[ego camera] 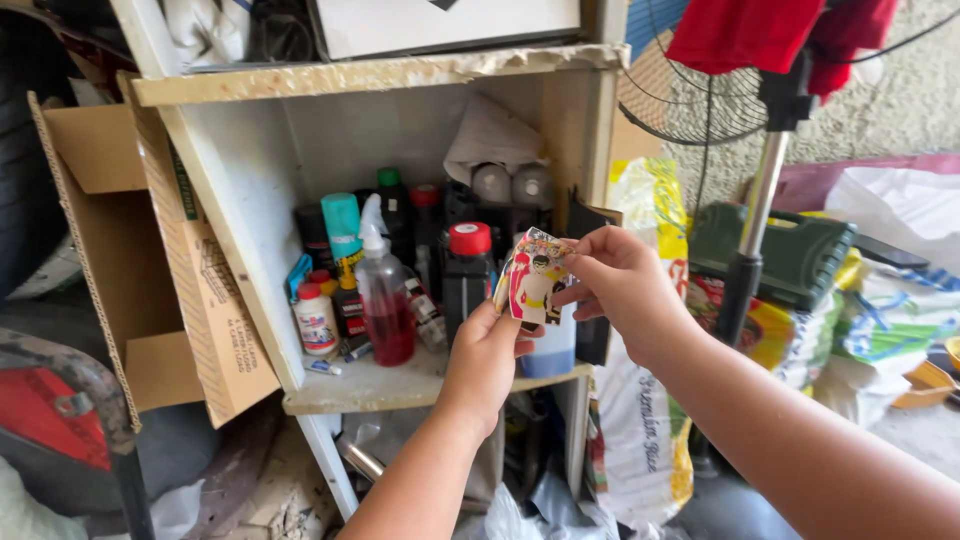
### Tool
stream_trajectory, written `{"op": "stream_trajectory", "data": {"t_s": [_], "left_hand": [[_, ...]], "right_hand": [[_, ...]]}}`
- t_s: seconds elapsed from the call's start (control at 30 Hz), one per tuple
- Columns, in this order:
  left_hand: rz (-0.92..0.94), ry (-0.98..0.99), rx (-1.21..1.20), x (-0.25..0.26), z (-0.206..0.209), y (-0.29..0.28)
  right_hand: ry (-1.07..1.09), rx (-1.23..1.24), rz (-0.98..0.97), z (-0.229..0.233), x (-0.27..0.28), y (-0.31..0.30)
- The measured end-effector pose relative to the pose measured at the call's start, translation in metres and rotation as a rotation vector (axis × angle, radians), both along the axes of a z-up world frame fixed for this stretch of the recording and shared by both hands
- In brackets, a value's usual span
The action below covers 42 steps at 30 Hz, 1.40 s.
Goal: Organize tools and parts in a garage storage cabinet.
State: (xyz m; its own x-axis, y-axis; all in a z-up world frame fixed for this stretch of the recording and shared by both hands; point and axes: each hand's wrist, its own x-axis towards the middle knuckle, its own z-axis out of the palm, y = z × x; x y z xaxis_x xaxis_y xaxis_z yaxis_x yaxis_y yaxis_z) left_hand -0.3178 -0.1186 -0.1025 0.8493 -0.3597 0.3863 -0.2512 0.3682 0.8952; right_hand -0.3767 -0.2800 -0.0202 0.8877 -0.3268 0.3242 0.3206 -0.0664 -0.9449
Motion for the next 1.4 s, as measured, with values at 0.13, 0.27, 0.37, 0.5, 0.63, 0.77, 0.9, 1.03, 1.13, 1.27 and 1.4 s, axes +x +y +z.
{"op": "stream_trajectory", "data": {"t_s": [0.13, 0.27, 0.37, 0.5, 0.63, 0.77, 0.9, 1.03, 1.13, 1.27, 1.4], "left_hand": [[-0.059, 0.132, 0.065, -0.015, -0.009, -0.018], [-0.223, 0.265, -0.117, -0.035, -0.04, -0.034], [-0.122, 0.18, 0.014, -0.05, -0.064, -0.044], [0.094, 0.118, 0.322, -0.04, -0.122, -0.047], [0.135, 0.061, 0.604, -0.046, -0.16, -0.037], [0.192, 0.06, 0.694, -0.043, -0.191, -0.027], [0.213, 0.25, 0.72, -0.038, -0.217, -0.015], [0.159, 0.236, 0.715, -0.03, -0.249, -0.016], [0.137, 0.318, 0.649, -0.027, -0.253, -0.019], [0.107, 0.449, 0.592, -0.024, -0.248, -0.02], [0.094, 0.552, 0.466, -0.014, -0.251, -0.021]], "right_hand": [[-0.011, -0.064, -0.064, -0.029, -0.008, -0.027], [-0.025, -0.057, -0.133, -0.063, -0.023, -0.049], [0.032, -0.035, -0.12, -0.096, -0.037, -0.058], [0.283, -0.003, -0.006, -0.126, -0.054, -0.056], [0.523, -0.058, 0.138, -0.18, -0.045, -0.078], [0.538, -0.123, 0.045, -0.26, -0.018, -0.139], [0.792, -0.233, -0.487, -0.359, -0.017, -0.2], [1.103, -0.201, -0.523, -0.486, -0.029, -0.234], [1.164, -0.025, -0.589, -0.546, -0.028, -0.237], [1.222, 0.036, -0.476, -0.635, -0.023, -0.255], [1.326, 0.054, -0.256, -0.635, -0.027, -0.236]]}}
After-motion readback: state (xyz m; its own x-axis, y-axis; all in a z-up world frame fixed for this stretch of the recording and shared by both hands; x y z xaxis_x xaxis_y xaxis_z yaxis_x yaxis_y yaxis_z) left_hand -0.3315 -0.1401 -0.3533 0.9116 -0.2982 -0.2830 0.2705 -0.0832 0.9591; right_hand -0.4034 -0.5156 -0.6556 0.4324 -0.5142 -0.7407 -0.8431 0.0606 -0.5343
